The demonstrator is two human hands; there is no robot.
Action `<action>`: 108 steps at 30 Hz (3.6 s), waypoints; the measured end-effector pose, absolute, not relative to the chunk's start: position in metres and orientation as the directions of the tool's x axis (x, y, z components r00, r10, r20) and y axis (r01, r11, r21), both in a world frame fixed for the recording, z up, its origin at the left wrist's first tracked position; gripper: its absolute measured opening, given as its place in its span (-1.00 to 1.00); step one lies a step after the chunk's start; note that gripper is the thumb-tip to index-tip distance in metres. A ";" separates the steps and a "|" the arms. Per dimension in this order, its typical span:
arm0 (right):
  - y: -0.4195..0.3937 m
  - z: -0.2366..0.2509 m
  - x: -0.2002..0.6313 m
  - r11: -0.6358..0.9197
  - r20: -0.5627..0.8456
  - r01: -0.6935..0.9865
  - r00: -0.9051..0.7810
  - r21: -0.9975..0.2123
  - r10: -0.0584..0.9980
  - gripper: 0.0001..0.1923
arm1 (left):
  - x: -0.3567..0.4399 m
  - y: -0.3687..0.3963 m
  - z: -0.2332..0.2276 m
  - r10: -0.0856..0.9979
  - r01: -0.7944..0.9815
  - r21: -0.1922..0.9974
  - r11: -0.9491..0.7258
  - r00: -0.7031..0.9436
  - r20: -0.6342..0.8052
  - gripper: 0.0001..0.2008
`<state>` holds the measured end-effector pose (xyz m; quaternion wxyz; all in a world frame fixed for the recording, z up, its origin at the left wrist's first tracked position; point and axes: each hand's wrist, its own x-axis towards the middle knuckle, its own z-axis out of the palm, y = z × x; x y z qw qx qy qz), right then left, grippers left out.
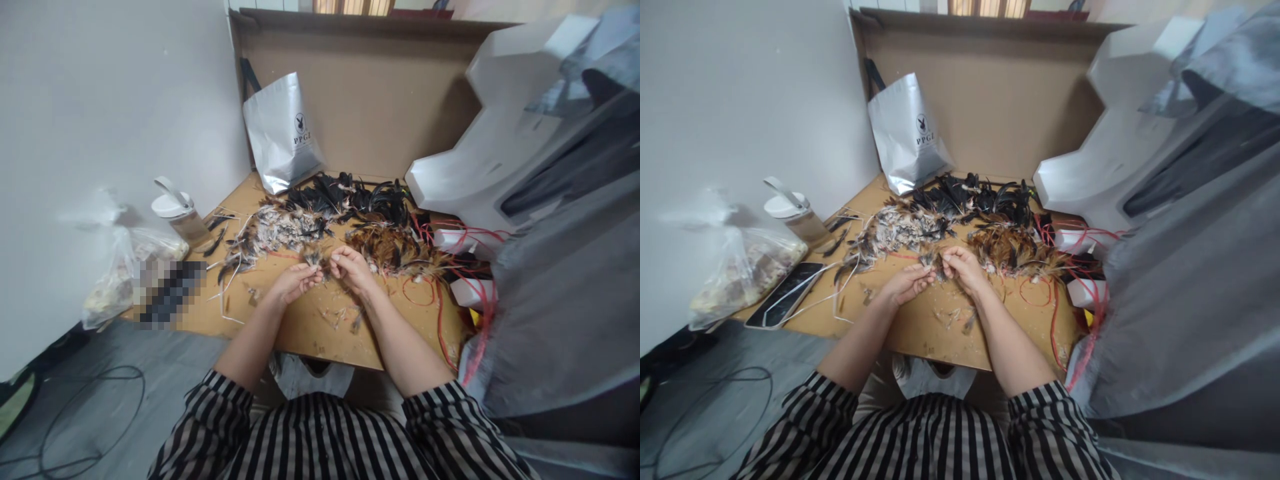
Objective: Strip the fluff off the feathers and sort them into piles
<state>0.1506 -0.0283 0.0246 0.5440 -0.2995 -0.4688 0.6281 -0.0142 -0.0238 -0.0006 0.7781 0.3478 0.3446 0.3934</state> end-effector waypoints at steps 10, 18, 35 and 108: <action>-0.032 0.031 0.154 0.175 0.214 -0.210 -0.182 -0.962 0.960 -0.80 | -0.008 -0.023 -0.003 0.942 -0.023 0.979 0.205 0.275 -0.191 -0.76; -0.047 0.045 0.149 0.166 0.187 -0.088 -0.381 -0.982 0.905 -0.79 | -0.002 -0.032 -0.004 0.882 0.102 0.993 0.066 0.458 -0.105 -0.82; -0.020 0.023 0.168 -0.151 -0.014 -0.325 -0.387 -0.934 0.922 -0.78 | -0.003 -0.043 0.014 0.818 -0.003 0.999 0.034 0.574 -0.026 -0.79; -0.024 0.011 0.148 0.099 0.096 0.005 -0.210 -0.995 0.973 -0.84 | -0.005 -0.028 0.004 0.978 -0.293 0.956 0.017 0.202 0.045 -0.77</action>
